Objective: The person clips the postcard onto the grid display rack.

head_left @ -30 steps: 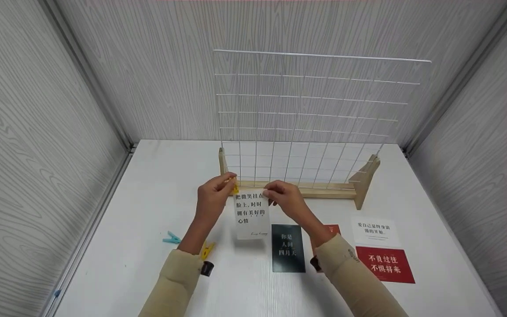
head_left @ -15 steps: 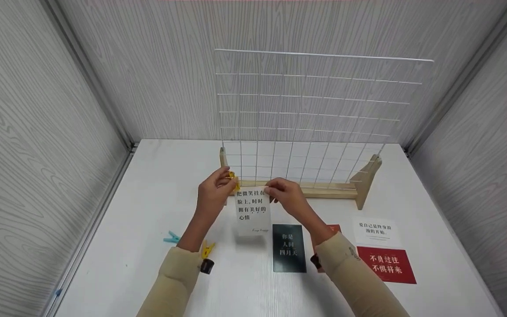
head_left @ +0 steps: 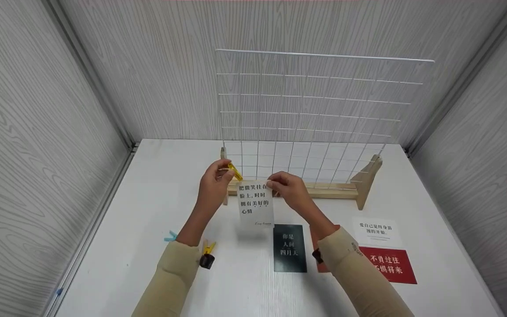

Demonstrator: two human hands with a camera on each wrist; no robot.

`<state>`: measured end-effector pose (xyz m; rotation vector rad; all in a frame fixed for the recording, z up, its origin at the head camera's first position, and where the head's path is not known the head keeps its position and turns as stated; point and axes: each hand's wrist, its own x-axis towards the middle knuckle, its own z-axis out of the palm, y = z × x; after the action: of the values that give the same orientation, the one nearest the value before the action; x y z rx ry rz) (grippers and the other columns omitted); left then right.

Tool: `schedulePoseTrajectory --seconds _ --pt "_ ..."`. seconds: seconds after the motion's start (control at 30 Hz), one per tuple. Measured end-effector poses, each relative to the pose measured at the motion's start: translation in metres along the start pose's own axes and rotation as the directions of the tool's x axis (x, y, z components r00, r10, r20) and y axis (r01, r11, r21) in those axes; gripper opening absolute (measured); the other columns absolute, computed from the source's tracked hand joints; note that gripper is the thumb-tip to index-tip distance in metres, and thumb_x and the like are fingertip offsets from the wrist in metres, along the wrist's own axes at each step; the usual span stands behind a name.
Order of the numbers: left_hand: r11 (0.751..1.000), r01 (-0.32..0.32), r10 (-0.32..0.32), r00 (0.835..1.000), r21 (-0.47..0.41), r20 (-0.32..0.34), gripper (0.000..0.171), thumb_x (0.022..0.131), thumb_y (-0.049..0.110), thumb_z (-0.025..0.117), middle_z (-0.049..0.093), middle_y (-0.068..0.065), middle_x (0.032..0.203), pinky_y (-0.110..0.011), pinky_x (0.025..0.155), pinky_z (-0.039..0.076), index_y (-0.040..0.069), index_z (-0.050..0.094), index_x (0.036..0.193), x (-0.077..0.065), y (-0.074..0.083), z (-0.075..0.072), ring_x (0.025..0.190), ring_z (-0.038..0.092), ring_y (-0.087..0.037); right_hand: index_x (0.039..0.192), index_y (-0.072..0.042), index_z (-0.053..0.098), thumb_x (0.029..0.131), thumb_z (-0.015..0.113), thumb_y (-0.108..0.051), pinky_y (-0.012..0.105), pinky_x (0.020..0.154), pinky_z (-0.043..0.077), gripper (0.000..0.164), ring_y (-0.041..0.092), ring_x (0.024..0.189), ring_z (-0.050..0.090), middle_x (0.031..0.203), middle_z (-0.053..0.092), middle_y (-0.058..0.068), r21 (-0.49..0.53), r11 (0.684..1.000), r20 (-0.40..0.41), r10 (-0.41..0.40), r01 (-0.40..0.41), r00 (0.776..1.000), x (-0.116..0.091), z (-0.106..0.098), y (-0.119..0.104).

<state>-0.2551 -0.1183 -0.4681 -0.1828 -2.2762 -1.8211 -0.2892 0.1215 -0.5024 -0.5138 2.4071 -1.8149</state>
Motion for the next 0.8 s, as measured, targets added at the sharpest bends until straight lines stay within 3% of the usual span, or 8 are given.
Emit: schedulePoseTrajectory --seconds 0.33,0.5,0.8 --pt "1.000 0.019 -0.019 0.999 0.019 -0.029 0.031 0.103 0.010 0.056 0.061 -0.012 0.127 -0.034 0.104 0.052 0.002 0.056 0.133 0.016 0.026 -0.006 0.119 0.062 -0.022 0.106 -0.005 0.072 0.098 0.068 -0.021 0.037 0.074 0.058 0.018 0.023 0.081 0.067 0.093 0.072 0.008 -0.051 0.996 -0.062 -0.078 0.075 0.995 0.013 -0.009 -0.023" --pt "1.000 -0.025 0.025 0.999 0.003 -0.036 0.029 0.102 0.006 0.058 0.062 -0.013 0.125 -0.030 0.102 0.052 0.000 0.058 0.130 0.024 0.041 -0.008 0.120 0.062 -0.022 0.105 -0.009 0.072 0.098 0.068 -0.022 0.030 0.073 0.057 0.016 0.022 0.082 0.068 0.095 0.073 0.006 -0.066 0.992 -0.082 -0.109 0.104 0.991 0.021 -0.014 -0.039" --pt "0.997 -0.075 0.076 0.995 0.016 -0.058 0.027 0.100 0.005 0.061 0.065 -0.011 0.119 -0.028 0.098 0.054 -0.001 0.061 0.126 0.034 0.062 -0.012 0.115 0.063 -0.020 0.103 -0.011 0.072 0.098 0.068 -0.026 0.029 0.074 0.056 0.016 0.021 0.083 0.069 0.094 0.073 0.007 -0.097 0.985 -0.111 -0.155 0.144 0.982 0.034 -0.028 -0.057"
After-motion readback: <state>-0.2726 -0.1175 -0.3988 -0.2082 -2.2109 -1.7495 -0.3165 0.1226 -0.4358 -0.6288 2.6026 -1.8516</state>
